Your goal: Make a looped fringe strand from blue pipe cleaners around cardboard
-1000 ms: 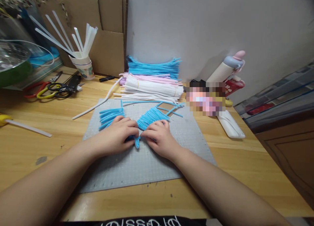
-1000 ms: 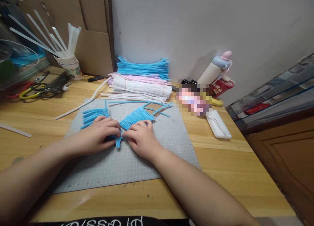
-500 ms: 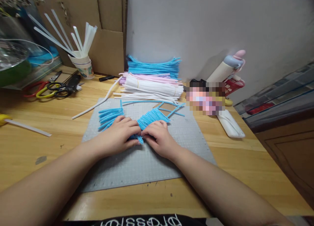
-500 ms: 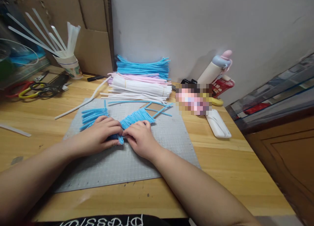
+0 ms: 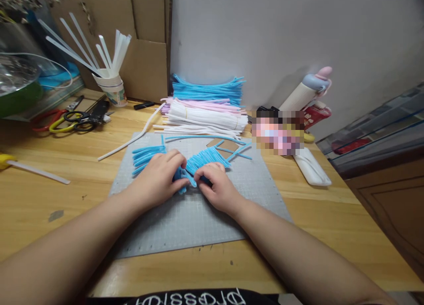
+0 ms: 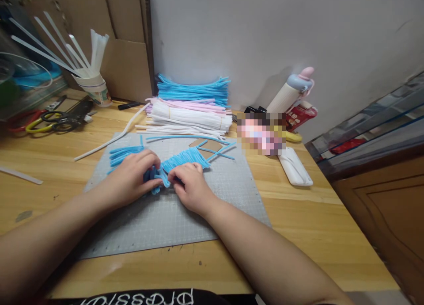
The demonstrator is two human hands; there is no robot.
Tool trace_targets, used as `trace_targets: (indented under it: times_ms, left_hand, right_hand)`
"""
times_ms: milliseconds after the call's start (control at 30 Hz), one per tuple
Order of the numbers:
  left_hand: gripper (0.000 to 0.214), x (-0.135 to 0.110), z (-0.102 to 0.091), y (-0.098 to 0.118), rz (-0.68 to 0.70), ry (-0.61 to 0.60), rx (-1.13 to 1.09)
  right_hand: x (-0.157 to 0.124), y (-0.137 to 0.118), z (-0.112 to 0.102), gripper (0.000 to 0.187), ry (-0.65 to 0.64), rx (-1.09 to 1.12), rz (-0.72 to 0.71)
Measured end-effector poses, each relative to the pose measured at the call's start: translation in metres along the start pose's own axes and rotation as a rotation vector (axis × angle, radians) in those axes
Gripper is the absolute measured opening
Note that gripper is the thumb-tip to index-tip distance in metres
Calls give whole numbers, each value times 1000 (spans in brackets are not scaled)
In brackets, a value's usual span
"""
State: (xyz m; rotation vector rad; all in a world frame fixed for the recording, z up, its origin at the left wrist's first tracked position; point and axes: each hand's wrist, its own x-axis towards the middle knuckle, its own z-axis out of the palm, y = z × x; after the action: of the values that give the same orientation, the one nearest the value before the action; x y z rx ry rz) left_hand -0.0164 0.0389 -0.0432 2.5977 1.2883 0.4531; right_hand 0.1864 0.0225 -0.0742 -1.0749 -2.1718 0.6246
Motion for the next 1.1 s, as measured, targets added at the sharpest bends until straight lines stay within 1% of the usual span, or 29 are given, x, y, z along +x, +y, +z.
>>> trace_targets:
  times_ms: [67, 167, 233, 367, 467, 533, 700, 800, 867, 1000, 1100]
  left_hand:
    - [14, 0, -1, 3, -23, -9, 17]
    - [13, 0, 1, 7, 29, -86, -9]
    - [13, -1, 2, 10, 62, -114, -14]
    - [15, -2, 4, 13, 80, -122, 22]
    - [16, -2, 3, 12, 58, -110, 18]
    - [17, -1, 2, 12, 45, -99, 3]
    - [15, 2, 2, 10, -62, -43, 9]
    - [14, 3, 4, 9, -130, -14, 29]
    - [14, 3, 3, 8, -142, -11, 38]
    - [13, 0, 0, 8, -60, -43, 65]
    - [13, -4, -3, 11, 11, -97, 76]
  right_hand:
    - [1, 0, 0, 19, 20, 22, 13]
    - [1, -1, 1, 17, 42, 50, 8]
    - [0, -3, 1, 17, 41, 46, 1]
    - [-4, -13, -1, 19, 29, 39, -27]
    - [-5, -17, -1, 14, -26, -56, -47]
    - [-4, -15, 0, 12, -49, -132, -29]
    - [2, -4, 1, 8, 14, -242, 39]
    - [4, -1, -3, 14, -24, -229, 17]
    - [3, 0, -5, 18, -66, -185, -16]
    - [2, 2, -6, 14, -74, -155, -27]
    - [2, 4, -5, 15, -67, -164, -22]
